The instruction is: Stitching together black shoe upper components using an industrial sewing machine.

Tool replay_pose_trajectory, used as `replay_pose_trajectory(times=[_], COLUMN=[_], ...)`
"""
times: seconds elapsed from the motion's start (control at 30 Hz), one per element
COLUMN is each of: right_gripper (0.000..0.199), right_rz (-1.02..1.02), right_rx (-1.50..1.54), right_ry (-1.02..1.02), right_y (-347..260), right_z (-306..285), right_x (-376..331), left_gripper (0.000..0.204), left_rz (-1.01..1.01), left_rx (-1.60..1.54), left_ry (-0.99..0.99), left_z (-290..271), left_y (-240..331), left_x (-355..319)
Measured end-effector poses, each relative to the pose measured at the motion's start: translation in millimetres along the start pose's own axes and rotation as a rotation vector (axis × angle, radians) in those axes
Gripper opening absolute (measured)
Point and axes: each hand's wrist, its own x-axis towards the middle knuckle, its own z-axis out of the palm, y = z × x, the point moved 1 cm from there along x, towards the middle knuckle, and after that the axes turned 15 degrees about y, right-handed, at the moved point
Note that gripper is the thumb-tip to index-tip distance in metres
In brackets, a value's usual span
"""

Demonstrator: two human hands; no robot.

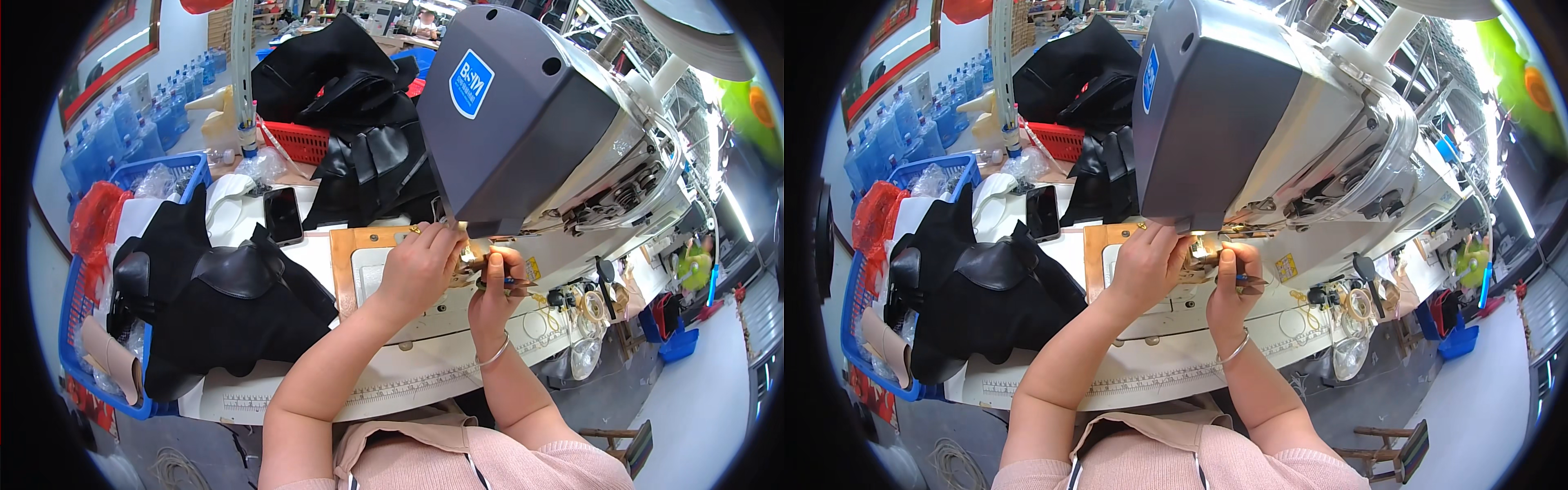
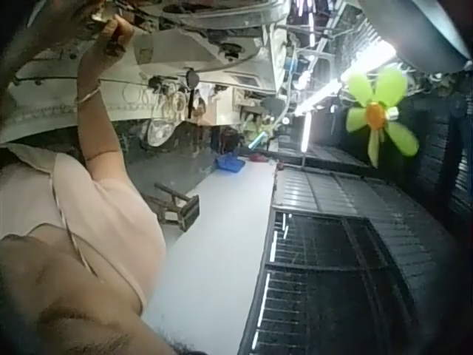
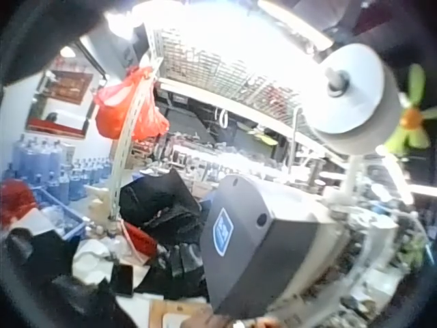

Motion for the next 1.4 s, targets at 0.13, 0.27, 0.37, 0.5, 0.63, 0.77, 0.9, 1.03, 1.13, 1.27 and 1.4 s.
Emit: replay_pose_trajectory(times=[0.13,0.27,0.37,0.5,0.63,0.77,0.9,1.03,1.13,1.27,1.4], right_gripper=[0.004,0.004,0.004,0.004,0.004,0.004,0.004,0.004,0.004,0.008,0.014], right_rz=[0.008,-0.002,-0.004,-0.004,-0.004,0.002,0.001,-0.007,-0.007,-0.287,-0.442], right_rx=[0.003,-0.008,-0.005,-0.013,-0.005,-0.003,-0.018,-0.014,-0.080,-0.361,-0.579], right_ry=[-0.002,-0.007,-0.004,-0.001,0.002,0.007,0.008,0.018,-0.001,-0.158,-0.270], right_y=[0,-1,-1,-2,-3,-2,-3,-3,-4,-15,-24], right_z=[0,0,0,1,1,1,2,3,1,7,11], right_x=[-1,-1,-1,-1,-1,-2,-2,-2,-1,14,20], left_gripper=[0.012,0.012,0.012,0.012,0.012,0.012,0.012,0.012,0.012,0.013,0.016], left_rz=[-0.014,-0.007,-0.022,-0.012,-0.016,-0.020,-0.011,-0.005,-0.011,0.009,0.007], left_rx=[0.003,-0.004,-0.015,-0.008,-0.004,-0.011,-0.005,-0.010,-0.010,-0.010,-0.018], left_ry=[-0.004,-0.003,-0.002,0.012,0.002,0.004,0.008,0.016,0.018,0.023,0.033], left_z=[-1,-1,-1,-1,-1,-2,-2,-1,-1,0,-1], left_y=[2,1,1,1,1,1,0,-1,1,-1,-3], left_x=[1,1,0,0,0,1,0,-1,0,-1,0])
